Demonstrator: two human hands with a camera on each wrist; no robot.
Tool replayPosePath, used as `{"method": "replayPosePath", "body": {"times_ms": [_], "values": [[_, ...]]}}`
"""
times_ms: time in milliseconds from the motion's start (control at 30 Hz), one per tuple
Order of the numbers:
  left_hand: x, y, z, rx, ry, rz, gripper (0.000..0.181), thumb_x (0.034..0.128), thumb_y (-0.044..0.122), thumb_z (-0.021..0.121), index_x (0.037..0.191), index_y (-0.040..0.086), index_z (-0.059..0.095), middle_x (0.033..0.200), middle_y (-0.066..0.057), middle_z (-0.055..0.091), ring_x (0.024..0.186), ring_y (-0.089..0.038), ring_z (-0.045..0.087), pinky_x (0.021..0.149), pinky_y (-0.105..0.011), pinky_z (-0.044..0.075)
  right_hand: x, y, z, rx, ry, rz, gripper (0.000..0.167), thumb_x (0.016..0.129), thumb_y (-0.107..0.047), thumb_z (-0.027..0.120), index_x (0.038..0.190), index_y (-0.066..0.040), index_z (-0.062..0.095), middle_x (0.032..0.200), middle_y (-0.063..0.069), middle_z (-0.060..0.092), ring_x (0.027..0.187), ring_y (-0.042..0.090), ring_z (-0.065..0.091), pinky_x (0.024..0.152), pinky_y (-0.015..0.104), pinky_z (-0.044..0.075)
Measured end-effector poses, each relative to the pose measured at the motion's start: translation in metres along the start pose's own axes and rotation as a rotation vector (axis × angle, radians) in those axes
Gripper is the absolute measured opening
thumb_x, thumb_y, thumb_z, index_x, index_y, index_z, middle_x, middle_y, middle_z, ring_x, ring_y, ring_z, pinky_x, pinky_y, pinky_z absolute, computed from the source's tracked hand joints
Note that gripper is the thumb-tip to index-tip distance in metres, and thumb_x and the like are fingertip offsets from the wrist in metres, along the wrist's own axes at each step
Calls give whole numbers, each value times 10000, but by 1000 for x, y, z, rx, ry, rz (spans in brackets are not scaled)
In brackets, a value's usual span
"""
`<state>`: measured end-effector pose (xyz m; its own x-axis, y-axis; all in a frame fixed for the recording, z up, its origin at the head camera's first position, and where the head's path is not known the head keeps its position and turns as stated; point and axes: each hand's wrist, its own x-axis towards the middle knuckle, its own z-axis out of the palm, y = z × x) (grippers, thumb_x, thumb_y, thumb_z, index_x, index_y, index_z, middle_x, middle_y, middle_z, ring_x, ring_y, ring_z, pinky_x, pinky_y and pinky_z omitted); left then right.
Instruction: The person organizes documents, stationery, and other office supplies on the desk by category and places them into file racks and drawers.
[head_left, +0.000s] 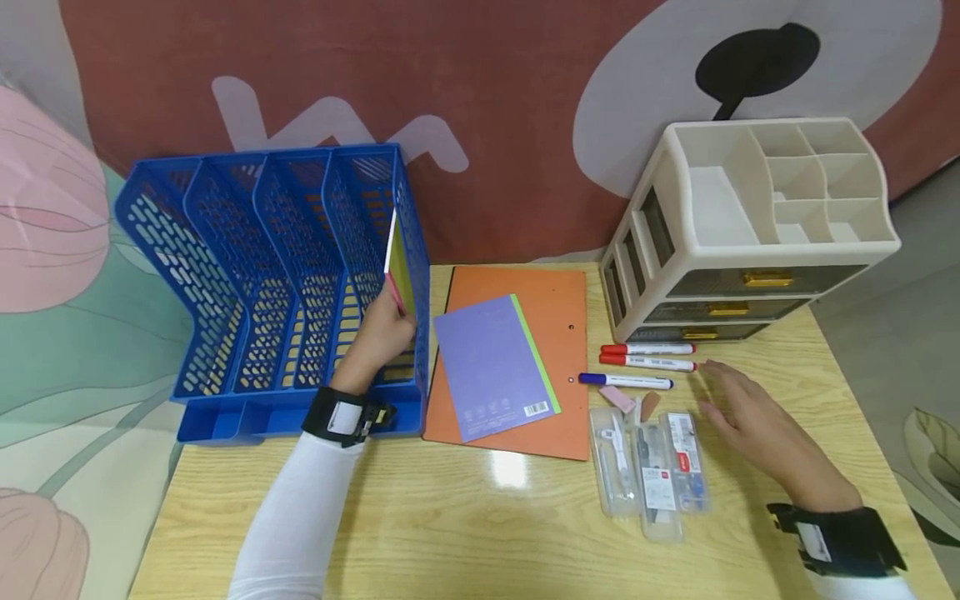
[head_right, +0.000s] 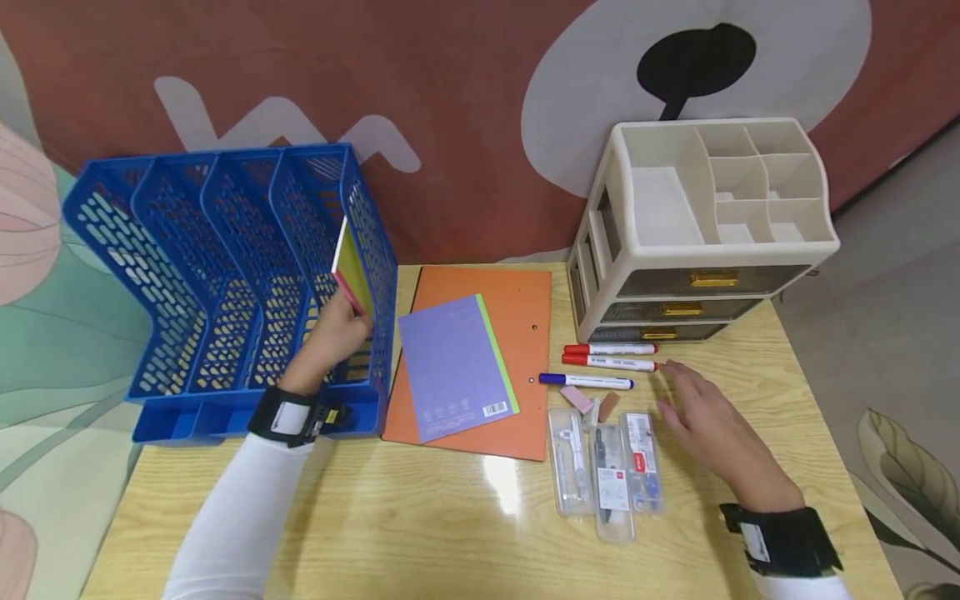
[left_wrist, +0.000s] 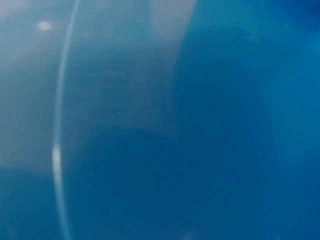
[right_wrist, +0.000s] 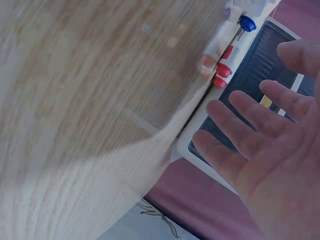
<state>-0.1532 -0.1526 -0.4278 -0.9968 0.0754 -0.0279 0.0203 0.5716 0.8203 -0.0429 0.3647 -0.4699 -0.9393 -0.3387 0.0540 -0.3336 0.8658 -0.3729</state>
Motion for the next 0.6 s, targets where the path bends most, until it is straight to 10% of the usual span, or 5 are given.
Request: {"method": "replayPosePath", "body": {"times_ms": [600], "values": [[-6, -1, -3, -51, -20, -24, 599, 930, -7, 562, 1473, 17, 312, 1342, -337, 590, 1077, -391, 635, 798, -454, 550, 1, -5, -7, -14, 0, 25, 560, 964, -96, 697, 1447, 69, 466, 1470, 371, 460, 1283, 595, 471, 1006, 738, 408]]}}
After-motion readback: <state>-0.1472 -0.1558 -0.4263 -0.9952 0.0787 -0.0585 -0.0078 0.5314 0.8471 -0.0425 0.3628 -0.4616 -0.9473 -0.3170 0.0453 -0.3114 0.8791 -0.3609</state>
